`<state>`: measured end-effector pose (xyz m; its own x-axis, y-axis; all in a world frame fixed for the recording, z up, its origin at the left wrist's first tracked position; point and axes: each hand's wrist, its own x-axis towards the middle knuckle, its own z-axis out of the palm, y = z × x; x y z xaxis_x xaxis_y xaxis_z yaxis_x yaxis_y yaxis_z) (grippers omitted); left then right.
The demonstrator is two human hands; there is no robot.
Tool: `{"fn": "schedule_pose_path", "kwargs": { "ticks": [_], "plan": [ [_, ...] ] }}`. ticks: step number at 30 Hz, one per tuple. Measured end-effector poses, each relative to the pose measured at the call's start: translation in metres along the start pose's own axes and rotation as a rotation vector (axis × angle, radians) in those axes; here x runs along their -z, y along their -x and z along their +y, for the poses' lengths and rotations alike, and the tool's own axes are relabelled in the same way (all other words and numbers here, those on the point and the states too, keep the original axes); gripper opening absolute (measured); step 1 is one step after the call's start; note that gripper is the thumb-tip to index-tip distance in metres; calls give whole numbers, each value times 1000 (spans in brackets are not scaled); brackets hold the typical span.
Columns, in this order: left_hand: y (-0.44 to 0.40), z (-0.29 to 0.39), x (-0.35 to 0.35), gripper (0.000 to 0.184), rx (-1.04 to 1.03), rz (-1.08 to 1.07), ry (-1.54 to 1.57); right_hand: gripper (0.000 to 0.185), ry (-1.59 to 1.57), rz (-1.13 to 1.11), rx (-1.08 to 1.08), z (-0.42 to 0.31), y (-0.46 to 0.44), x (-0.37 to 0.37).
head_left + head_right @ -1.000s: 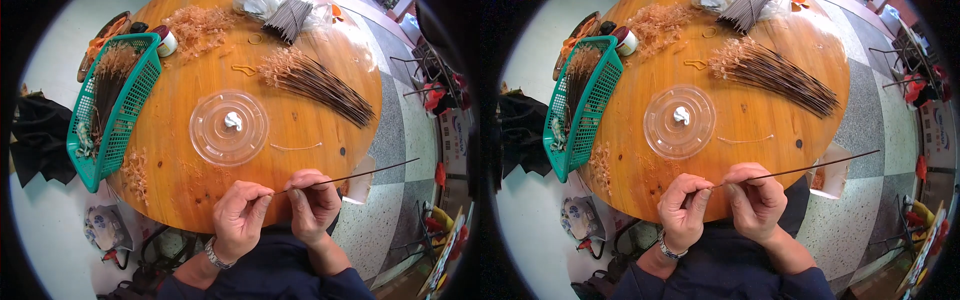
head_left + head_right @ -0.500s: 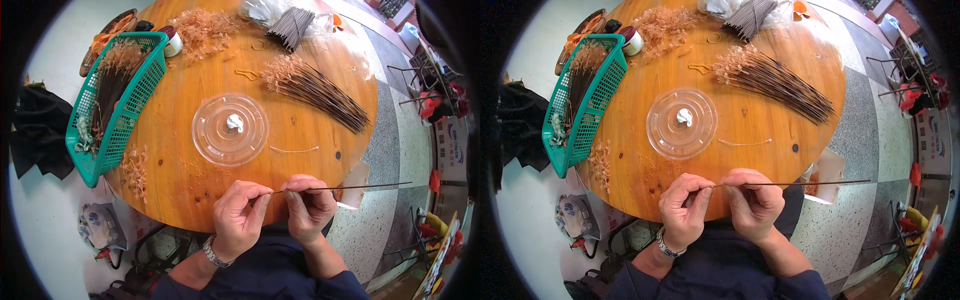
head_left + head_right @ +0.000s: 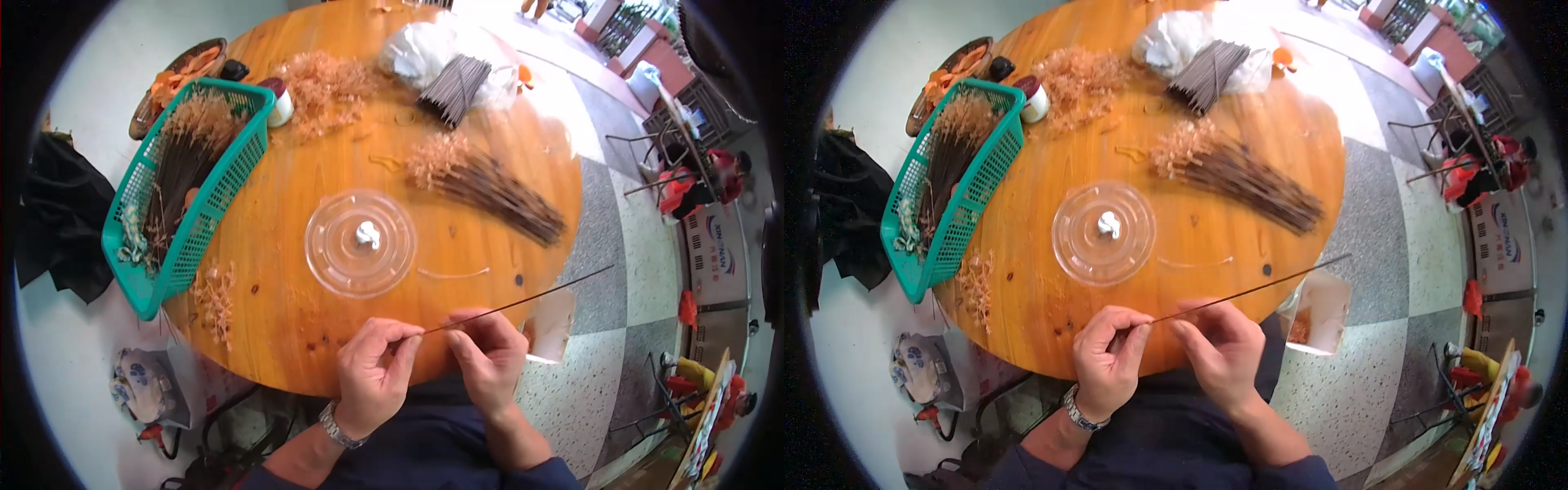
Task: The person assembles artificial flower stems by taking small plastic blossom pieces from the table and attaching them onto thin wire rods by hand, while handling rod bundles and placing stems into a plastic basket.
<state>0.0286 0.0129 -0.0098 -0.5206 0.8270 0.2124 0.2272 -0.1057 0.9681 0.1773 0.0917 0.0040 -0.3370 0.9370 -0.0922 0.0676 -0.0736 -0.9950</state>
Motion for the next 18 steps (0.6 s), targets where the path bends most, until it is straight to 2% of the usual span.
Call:
{"fn": "schedule_pose_path", "kwargs": {
  "ticks": [2,4,5,8,9,12,16,18],
  "plan": [
    [1,1,0,3,12,1,3,16,188,192,344,16,3,20],
    [2,1,2,4,11,-12,-18,21,446,349,828,-10,-6,27],
    [2,2,2,5,19,-26,-21,14,727,274,919,-25,-5,39],
    [2,3,1,6,10,-32,-27,11,1170,170,1074,-63,-22,34],
    [1,2,1,6,12,-24,-10,21,1190,119,1024,-62,-29,35],
    [3,0,2,5,26,8,35,20,1244,-131,1085,-61,-49,46],
    [4,-4,4,5,59,42,126,14,1208,-116,1091,-67,-73,57],
    [5,-7,5,6,63,47,157,5,1157,-6,1068,-75,-88,61]
  ]
}}
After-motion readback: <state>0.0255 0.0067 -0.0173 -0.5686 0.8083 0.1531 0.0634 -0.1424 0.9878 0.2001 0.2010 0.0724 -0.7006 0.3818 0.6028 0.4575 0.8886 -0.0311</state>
